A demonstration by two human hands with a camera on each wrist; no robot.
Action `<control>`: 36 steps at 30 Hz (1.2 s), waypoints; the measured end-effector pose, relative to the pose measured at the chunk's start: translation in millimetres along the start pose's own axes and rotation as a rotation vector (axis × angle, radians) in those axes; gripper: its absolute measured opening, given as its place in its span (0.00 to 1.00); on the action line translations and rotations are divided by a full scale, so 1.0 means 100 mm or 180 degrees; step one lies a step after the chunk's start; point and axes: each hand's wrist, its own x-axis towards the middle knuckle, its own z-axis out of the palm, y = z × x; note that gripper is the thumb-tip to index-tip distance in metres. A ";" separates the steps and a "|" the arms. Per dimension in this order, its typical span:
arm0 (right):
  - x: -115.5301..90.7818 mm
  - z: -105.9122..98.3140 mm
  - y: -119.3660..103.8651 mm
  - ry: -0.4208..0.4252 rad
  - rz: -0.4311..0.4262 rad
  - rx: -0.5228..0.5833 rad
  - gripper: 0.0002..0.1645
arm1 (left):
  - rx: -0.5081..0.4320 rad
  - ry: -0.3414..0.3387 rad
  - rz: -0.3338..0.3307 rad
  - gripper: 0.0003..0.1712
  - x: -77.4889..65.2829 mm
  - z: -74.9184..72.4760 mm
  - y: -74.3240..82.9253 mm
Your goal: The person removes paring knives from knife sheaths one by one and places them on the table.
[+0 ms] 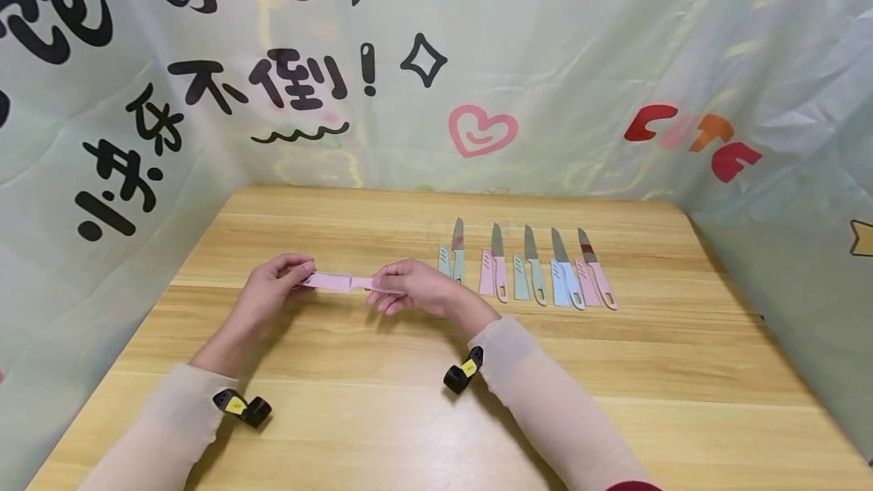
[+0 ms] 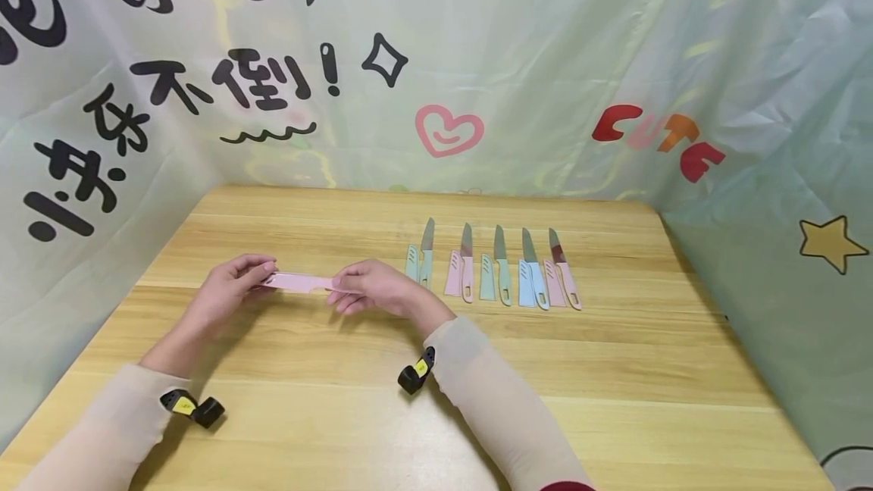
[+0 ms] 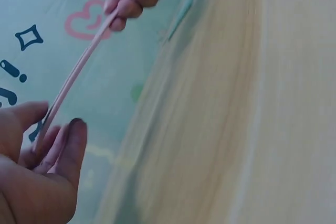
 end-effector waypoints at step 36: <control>0.04 0.00 0.13 -0.0218 0.0106 0.0588 0.23 | -0.3105 -0.0033 -0.0917 0.13 0.05 0.52 -0.05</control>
